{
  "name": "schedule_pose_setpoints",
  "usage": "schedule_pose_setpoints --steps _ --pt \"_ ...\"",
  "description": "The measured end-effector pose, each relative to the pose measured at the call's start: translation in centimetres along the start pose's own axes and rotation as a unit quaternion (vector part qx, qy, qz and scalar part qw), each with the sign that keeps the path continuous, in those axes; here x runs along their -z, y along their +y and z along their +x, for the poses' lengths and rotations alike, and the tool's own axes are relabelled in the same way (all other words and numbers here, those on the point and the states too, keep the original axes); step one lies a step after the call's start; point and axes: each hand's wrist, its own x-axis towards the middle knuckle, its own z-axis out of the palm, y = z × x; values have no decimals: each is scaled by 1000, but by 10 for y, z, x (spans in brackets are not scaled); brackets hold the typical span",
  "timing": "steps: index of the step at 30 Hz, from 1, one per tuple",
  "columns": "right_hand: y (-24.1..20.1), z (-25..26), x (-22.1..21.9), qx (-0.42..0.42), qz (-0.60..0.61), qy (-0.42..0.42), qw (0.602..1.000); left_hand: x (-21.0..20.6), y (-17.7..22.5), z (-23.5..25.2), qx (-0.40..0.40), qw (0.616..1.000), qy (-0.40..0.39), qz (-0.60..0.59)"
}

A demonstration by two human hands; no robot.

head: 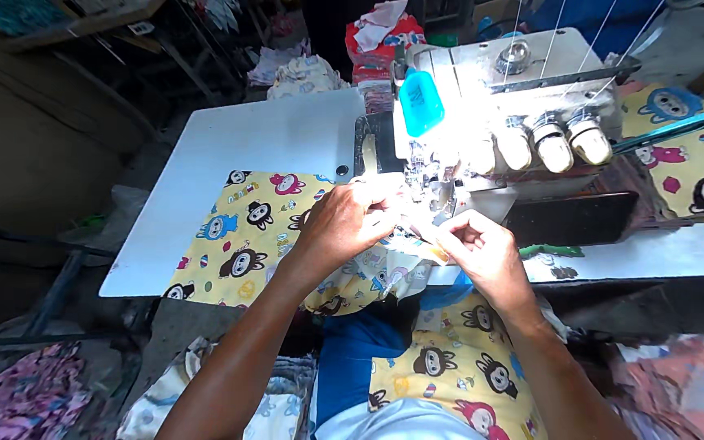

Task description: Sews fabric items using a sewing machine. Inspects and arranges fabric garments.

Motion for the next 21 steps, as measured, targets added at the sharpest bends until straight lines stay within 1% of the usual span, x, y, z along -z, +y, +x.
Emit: schedule_pose_setpoints --steps 8,11,13,16,18,19,21 --pt "0 4 0 -8 -15 7 1000 -2 2 0 9 1000 6 -12" --pt "-1 4 0 -10 -22 15 1000 0 3 1 28 999 -13 -37" --pt "-5 0 1 -12 -17 14 1000 6 2 3 40 997 -42 -45" --pt "-12 -17 0 -38 30 -8 999 28 13 12 29 996 -71 45" --pt "-16 -30 -9 -59 97 -28 993 41 23 18 11 992 -64 107" --pt "-16 -36 -16 -65 125 -24 990 41 26 21 8 992 -51 115" --pt "-10 -40 -30 -50 135 22 989 29 26 22 8 998 6 62"
